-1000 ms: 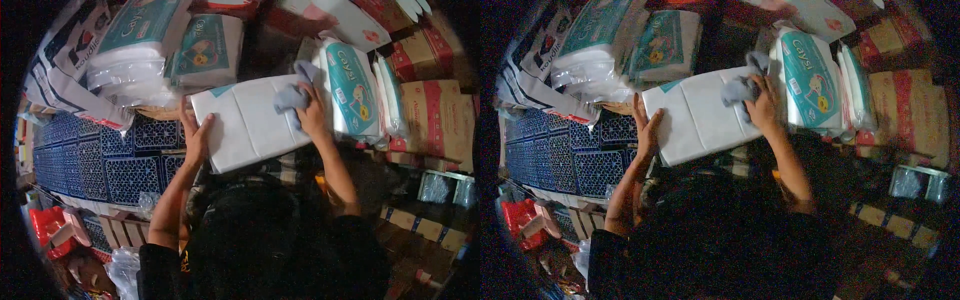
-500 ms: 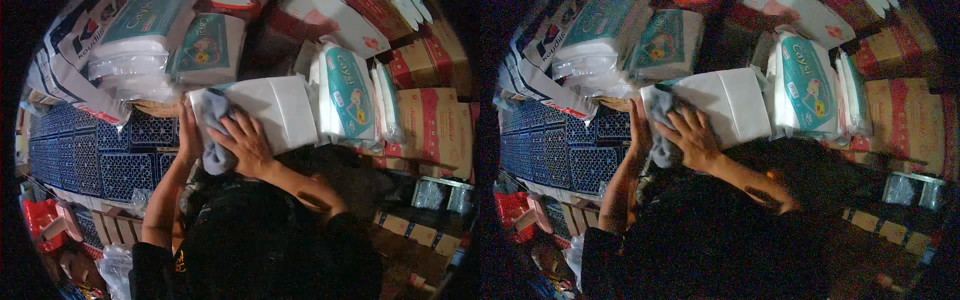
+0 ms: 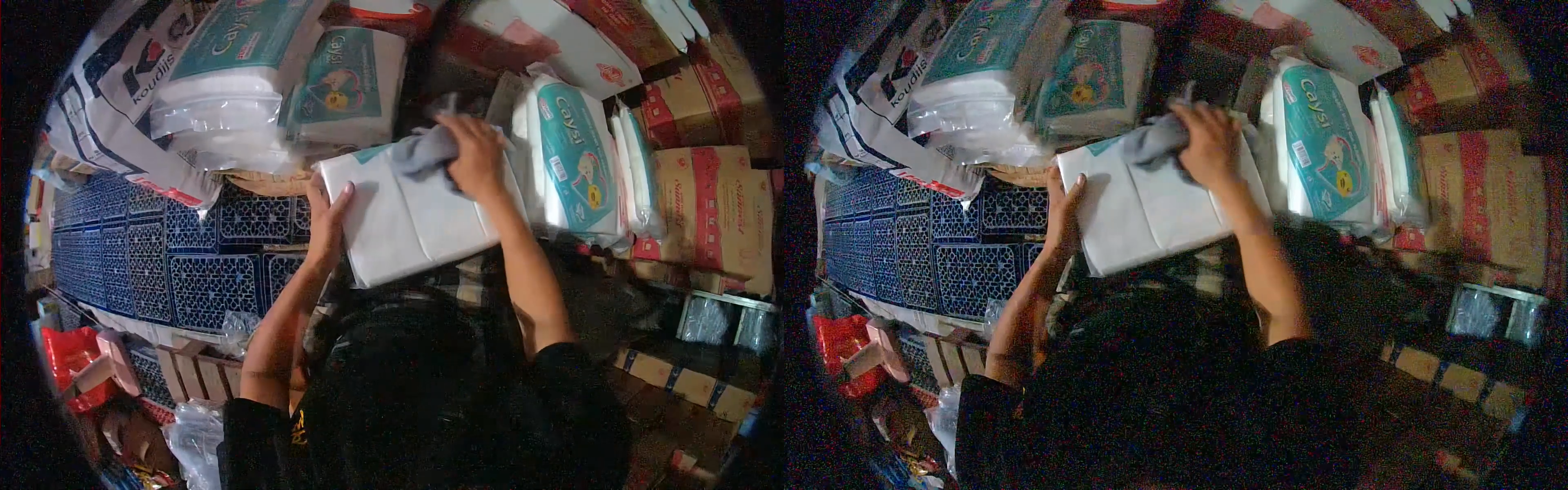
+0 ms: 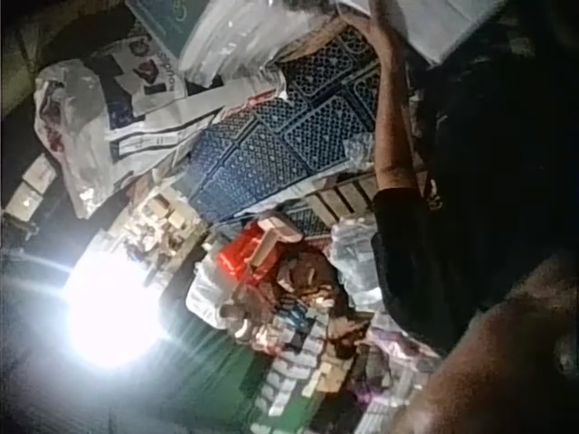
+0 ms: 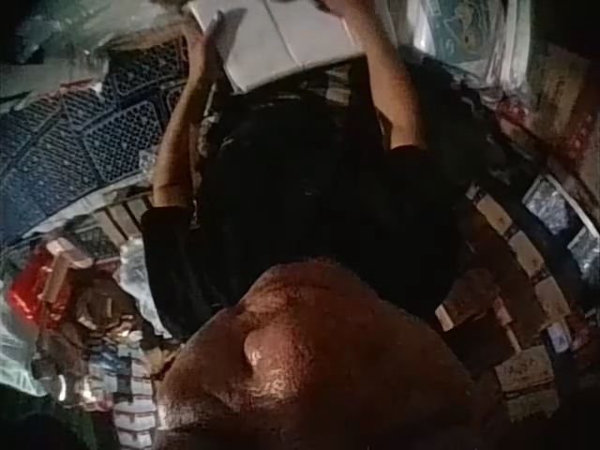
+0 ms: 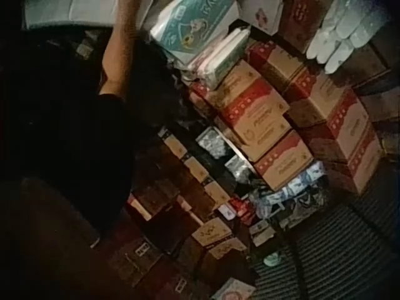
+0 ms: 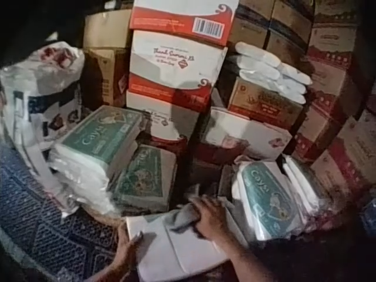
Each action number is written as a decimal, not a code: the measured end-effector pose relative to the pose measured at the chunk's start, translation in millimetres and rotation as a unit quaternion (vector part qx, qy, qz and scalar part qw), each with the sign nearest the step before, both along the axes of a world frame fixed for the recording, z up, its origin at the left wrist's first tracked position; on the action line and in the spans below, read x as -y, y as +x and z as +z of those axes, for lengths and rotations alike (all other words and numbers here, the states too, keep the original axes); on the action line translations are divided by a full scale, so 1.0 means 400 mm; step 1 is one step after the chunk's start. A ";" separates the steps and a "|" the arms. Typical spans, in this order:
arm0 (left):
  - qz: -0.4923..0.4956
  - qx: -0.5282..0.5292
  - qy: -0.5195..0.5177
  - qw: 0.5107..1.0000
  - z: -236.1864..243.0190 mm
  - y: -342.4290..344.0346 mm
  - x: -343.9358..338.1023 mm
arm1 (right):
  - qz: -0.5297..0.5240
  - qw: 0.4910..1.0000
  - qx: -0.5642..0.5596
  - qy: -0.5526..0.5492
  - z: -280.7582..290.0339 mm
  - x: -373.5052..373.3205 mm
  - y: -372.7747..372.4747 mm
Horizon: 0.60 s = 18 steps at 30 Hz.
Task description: Wipe and clean packages of wet wipes or diapers with a cloth and stack them in the storage area.
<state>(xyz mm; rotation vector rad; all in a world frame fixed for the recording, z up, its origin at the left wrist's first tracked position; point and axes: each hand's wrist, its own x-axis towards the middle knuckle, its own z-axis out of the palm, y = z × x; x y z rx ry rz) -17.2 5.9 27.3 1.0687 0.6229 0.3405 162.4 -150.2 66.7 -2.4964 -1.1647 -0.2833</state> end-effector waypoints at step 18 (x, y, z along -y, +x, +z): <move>-0.006 0.049 0.005 0.999 0.135 -0.013 -0.025 | -0.228 0.956 -0.168 0.074 0.051 0.247 -0.100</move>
